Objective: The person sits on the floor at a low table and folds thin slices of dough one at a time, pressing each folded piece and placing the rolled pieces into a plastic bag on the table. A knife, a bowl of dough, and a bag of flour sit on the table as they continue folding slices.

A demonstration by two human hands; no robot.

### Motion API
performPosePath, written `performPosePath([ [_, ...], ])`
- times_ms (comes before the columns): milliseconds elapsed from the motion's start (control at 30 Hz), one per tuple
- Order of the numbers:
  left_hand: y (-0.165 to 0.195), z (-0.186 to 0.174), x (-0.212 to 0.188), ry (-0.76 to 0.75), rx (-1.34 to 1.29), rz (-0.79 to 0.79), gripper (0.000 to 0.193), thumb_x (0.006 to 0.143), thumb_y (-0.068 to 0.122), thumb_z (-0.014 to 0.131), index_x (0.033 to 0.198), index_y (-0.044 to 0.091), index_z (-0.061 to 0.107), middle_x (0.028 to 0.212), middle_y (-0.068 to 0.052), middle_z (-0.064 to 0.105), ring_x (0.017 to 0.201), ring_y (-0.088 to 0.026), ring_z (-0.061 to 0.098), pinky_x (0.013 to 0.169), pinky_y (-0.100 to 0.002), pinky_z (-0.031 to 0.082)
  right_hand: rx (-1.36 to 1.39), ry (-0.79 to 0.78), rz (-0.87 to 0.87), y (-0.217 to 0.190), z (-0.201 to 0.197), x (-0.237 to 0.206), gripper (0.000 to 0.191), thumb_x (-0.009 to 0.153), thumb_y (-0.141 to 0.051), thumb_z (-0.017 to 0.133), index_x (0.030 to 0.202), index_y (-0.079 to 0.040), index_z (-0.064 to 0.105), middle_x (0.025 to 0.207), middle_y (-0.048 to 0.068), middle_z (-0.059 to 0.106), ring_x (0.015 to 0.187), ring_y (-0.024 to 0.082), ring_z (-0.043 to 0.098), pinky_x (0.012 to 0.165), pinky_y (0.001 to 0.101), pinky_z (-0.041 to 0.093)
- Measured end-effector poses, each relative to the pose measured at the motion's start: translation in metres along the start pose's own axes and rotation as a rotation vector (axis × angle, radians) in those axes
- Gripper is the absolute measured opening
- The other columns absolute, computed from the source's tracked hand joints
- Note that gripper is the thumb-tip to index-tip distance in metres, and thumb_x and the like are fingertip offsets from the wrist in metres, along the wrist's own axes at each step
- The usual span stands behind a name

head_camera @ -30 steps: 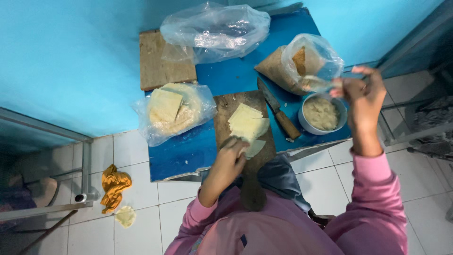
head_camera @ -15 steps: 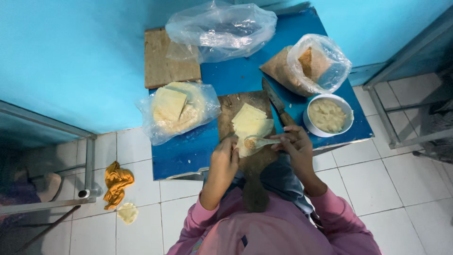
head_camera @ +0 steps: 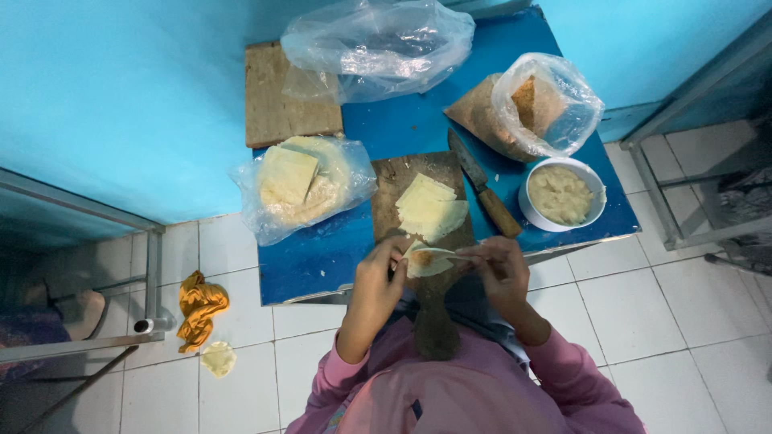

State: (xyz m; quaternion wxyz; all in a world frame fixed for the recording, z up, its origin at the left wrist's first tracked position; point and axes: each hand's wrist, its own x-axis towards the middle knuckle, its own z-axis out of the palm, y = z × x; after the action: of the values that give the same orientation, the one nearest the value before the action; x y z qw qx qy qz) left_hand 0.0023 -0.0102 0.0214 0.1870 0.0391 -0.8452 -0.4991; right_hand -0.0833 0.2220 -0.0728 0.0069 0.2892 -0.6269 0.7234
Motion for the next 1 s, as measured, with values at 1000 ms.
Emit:
performPosePath([
  [1000,0.0022,0.0010,0.0012,0.002,0.006,0.004,0.032,0.089,0.006,0.074,0.120,0.001,0.064,0.085,-0.015,0.068,0.072,-0.026,0.070,0.064,-0.037,0.054,-0.033,0.046,-0.073,0.0048,0.0039,-0.0026,0.030,0.101,0.016,0.052,0.123,-0.003,0.045,0.116,0.024,0.070,0.101,0.026,0.073,0.087,0.0366,0.062],
])
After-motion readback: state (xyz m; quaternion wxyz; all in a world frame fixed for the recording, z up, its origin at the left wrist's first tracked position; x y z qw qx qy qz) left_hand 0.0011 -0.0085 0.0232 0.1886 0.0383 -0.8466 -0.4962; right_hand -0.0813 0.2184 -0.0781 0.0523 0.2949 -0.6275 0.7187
